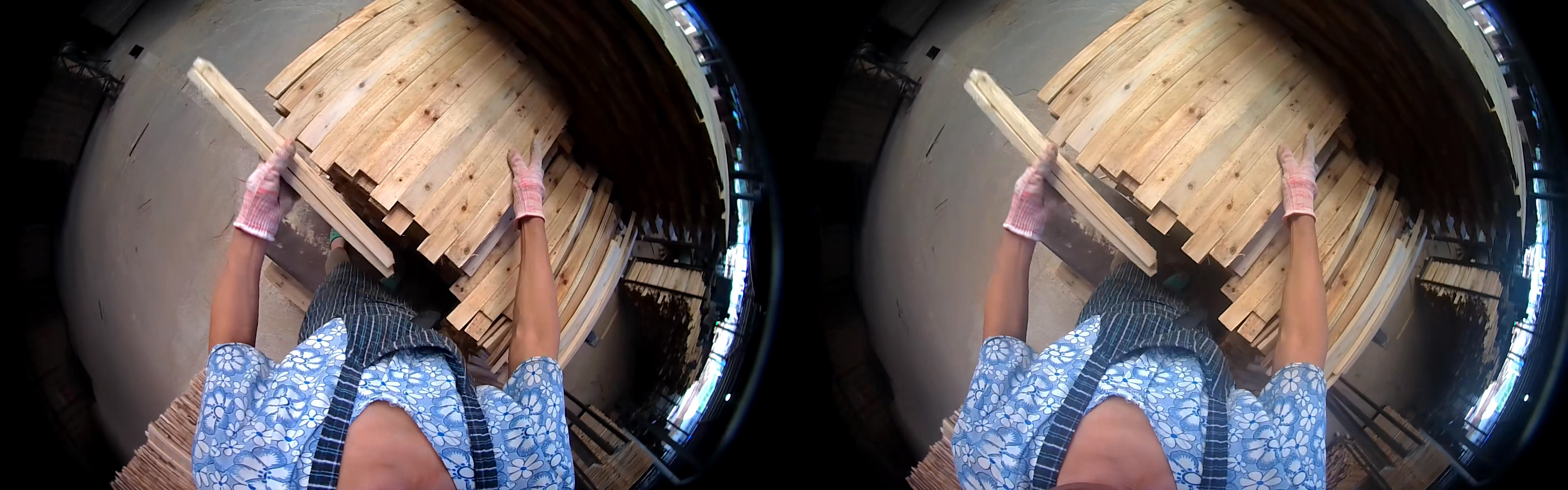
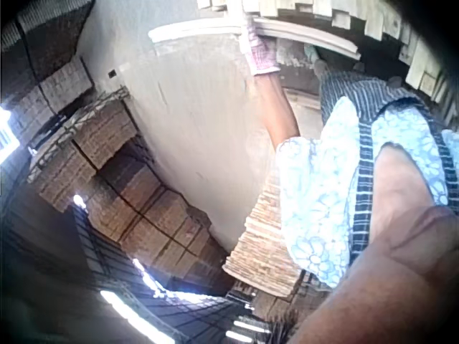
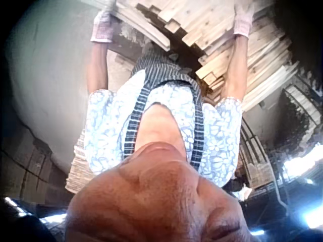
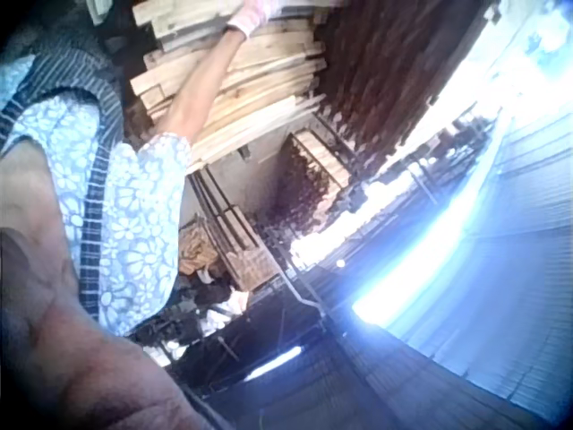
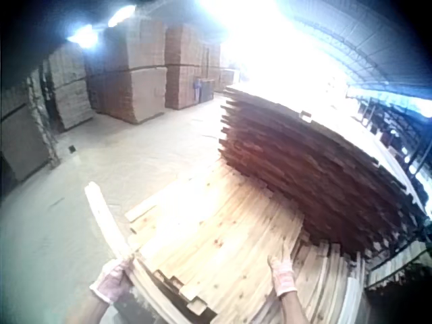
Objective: The person picks up bundles of wooden planks from a large stack and places them onto a metal rack. They repeatedly lift, carry, and arrange the planks to organize the wood in the warehouse.
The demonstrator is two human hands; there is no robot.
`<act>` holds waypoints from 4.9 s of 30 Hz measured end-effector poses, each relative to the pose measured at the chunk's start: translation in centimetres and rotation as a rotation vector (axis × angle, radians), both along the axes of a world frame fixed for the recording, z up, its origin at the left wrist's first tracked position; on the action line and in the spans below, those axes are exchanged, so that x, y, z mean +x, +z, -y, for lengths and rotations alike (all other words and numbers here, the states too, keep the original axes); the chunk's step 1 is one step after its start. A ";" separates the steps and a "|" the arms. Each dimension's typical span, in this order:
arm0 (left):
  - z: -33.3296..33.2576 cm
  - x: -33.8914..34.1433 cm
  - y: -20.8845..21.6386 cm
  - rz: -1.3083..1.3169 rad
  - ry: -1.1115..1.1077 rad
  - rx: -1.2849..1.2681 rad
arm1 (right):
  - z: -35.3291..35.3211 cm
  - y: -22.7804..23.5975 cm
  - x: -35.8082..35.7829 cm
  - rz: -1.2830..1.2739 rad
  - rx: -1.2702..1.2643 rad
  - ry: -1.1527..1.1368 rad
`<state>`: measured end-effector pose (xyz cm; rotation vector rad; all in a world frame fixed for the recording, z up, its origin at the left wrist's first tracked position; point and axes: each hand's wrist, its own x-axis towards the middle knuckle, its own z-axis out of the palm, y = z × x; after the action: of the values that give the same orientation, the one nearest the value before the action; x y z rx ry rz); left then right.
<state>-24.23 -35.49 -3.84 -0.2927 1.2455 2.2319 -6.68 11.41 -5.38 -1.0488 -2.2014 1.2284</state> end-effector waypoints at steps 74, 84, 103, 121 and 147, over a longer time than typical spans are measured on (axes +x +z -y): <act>-17.9 -41.0 1.4 -0.463 -0.833 -0.986 | 13.1 13.8 22.2 0.817 0.635 -0.493; -19.0 -37.9 -0.1 -1.045 -0.600 -1.254 | 11.9 7.5 37.1 0.962 0.371 -0.677; -34.2 23.0 15.0 -1.452 -1.679 -0.054 | -8.4 3.4 50.4 0.632 -0.107 -0.610; -43.5 41.1 8.2 -1.578 -1.446 -0.691 | -3.6 6.1 45.9 -0.317 -0.560 -0.404; -40.3 40.6 3.3 -1.507 -1.256 -0.395 | -4.5 4.6 46.0 -0.385 -0.549 -0.333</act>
<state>16.42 4.78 -0.55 1.7917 1.6761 0.7864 39.30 15.91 -0.78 -1.1896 -1.3657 1.7417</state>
